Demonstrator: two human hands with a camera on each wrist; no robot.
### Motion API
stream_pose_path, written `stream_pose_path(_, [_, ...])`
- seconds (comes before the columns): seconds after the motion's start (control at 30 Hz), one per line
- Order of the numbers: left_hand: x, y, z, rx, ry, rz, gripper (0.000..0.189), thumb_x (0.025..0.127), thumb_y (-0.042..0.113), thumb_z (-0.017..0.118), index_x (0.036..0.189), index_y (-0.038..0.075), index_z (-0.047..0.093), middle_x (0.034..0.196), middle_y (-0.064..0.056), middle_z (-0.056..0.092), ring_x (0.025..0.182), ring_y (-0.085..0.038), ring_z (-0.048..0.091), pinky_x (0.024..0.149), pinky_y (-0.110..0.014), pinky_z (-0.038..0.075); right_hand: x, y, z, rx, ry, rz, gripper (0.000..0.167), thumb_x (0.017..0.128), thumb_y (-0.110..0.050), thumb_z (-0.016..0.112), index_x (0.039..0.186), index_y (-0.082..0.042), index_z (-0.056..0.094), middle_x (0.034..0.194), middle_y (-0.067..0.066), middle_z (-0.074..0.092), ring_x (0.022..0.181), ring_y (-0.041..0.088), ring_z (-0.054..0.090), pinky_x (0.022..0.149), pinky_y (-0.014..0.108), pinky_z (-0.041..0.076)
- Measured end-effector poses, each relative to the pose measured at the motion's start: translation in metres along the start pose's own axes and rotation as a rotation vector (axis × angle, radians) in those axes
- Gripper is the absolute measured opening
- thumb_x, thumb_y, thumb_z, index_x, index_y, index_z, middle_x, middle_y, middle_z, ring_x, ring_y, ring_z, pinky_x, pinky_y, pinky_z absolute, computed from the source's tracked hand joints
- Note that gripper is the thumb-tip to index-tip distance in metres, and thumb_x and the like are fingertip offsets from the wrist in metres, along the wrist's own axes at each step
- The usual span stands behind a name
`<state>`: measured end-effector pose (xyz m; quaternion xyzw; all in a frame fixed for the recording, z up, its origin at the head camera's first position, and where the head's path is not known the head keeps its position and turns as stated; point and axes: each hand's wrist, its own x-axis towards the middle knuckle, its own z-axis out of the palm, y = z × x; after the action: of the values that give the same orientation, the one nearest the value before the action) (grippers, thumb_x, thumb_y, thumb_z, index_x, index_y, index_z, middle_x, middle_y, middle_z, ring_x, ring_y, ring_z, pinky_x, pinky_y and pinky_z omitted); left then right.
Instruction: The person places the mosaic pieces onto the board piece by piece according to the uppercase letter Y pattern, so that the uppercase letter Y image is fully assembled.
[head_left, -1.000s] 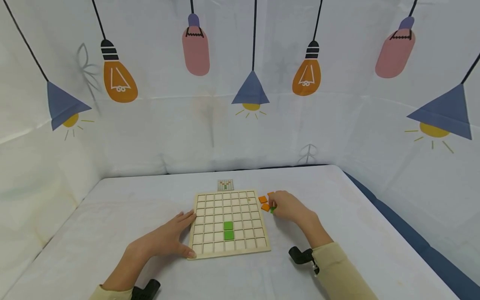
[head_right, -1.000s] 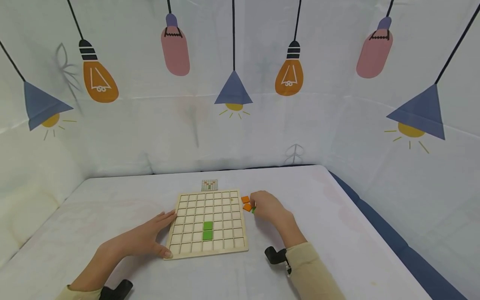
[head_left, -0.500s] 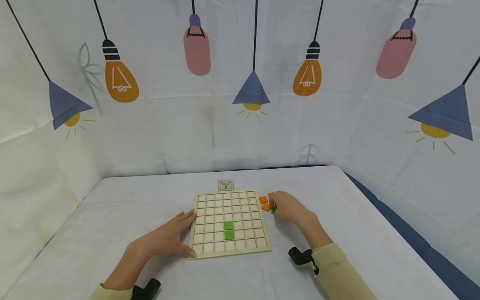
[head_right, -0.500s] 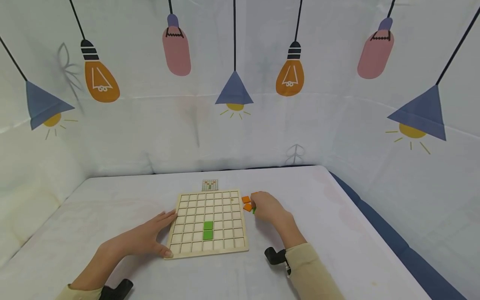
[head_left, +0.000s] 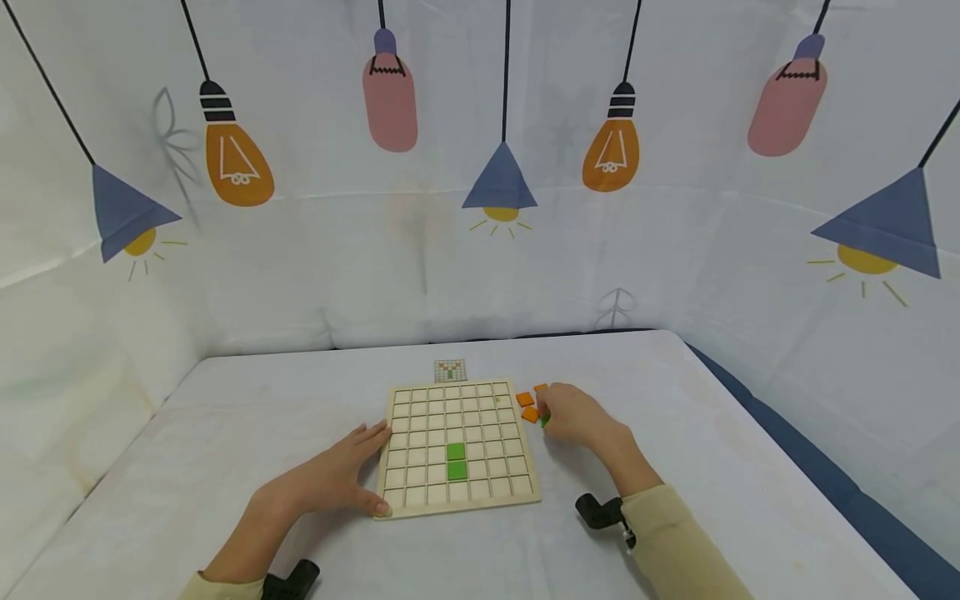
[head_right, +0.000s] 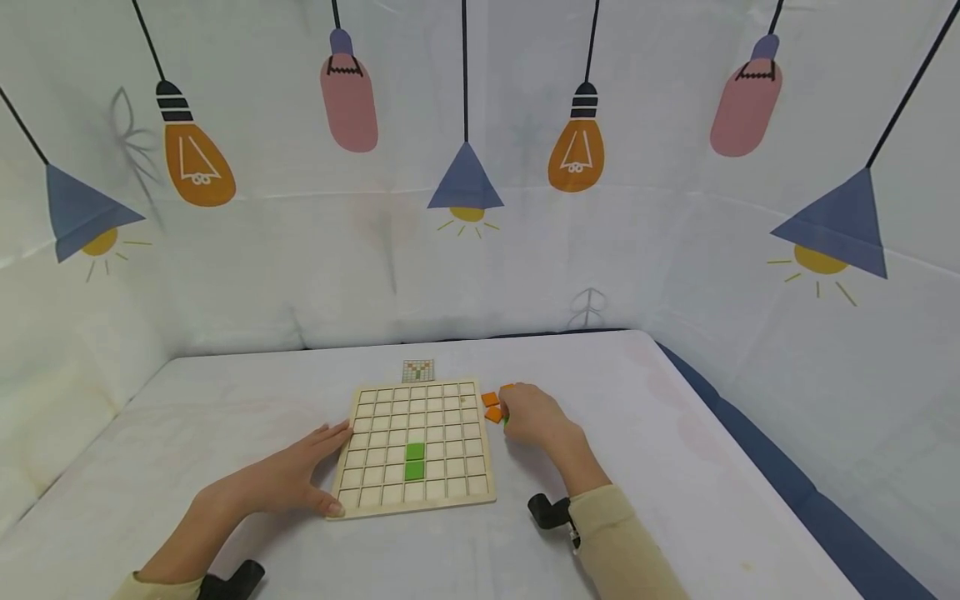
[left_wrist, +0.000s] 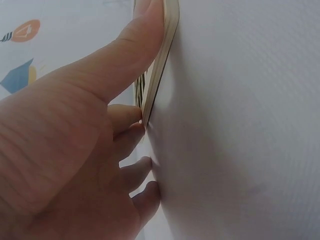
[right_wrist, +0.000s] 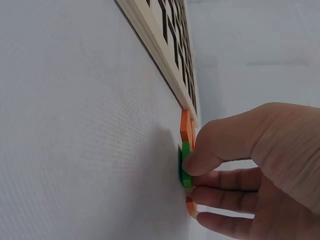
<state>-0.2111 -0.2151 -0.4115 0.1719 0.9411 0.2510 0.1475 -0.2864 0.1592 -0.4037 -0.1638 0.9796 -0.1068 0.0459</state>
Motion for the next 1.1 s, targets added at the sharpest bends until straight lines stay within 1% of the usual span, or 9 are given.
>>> stream_pose_path(0.17, [-0.001, 0.001, 0.000, -0.005, 0.003, 0.003, 0.121, 0.062, 0.058, 0.086, 0.157, 0.008, 0.029, 0.167, -0.009, 0.021, 0.154, -0.044, 0.009, 0.119, -0.065, 0.018, -0.002, -0.003, -0.001, -0.027, 0.015, -0.010, 0.014, 0.081, -0.002, 0.069, 0.084, -0.013, 0.062, 0.080, -0.001, 0.057, 0.074, 0.018, 0.048, 0.067, 0.033, 0.043])
stream_pose_path(0.57, [-0.002, 0.002, -0.001, -0.007, 0.004, -0.002, 0.121, 0.062, 0.056, 0.086, 0.157, 0.008, 0.029, 0.167, -0.009, 0.021, 0.154, -0.044, 0.009, 0.120, -0.065, 0.017, -0.003, -0.004, -0.002, -0.030, 0.025, -0.013, 0.013, 0.080, -0.003, 0.068, 0.084, -0.014, 0.061, 0.082, -0.001, 0.056, 0.075, 0.018, 0.048, 0.067, 0.032, 0.042])
stream_pose_path(0.87, [-0.002, 0.002, 0.000, -0.002, 0.009, 0.009, 0.121, 0.062, 0.056, 0.086, 0.157, 0.007, 0.029, 0.166, -0.010, 0.022, 0.153, -0.044, 0.009, 0.120, -0.065, 0.017, -0.004, -0.008, -0.007, 0.051, 0.057, -0.064, 0.014, 0.080, -0.002, 0.069, 0.083, -0.013, 0.061, 0.081, -0.001, 0.056, 0.075, 0.017, 0.048, 0.068, 0.031, 0.043])
stream_pose_path(1.1, [-0.002, 0.003, 0.000, -0.005, 0.006, 0.000, 0.120, 0.062, 0.056, 0.087, 0.157, 0.008, 0.029, 0.166, -0.010, 0.022, 0.154, -0.044, 0.010, 0.120, -0.065, 0.017, -0.006, -0.012, -0.005, 0.070, 0.072, -0.078, 0.016, 0.080, -0.001, 0.069, 0.083, -0.014, 0.060, 0.081, -0.001, 0.054, 0.074, 0.016, 0.047, 0.066, 0.030, 0.041])
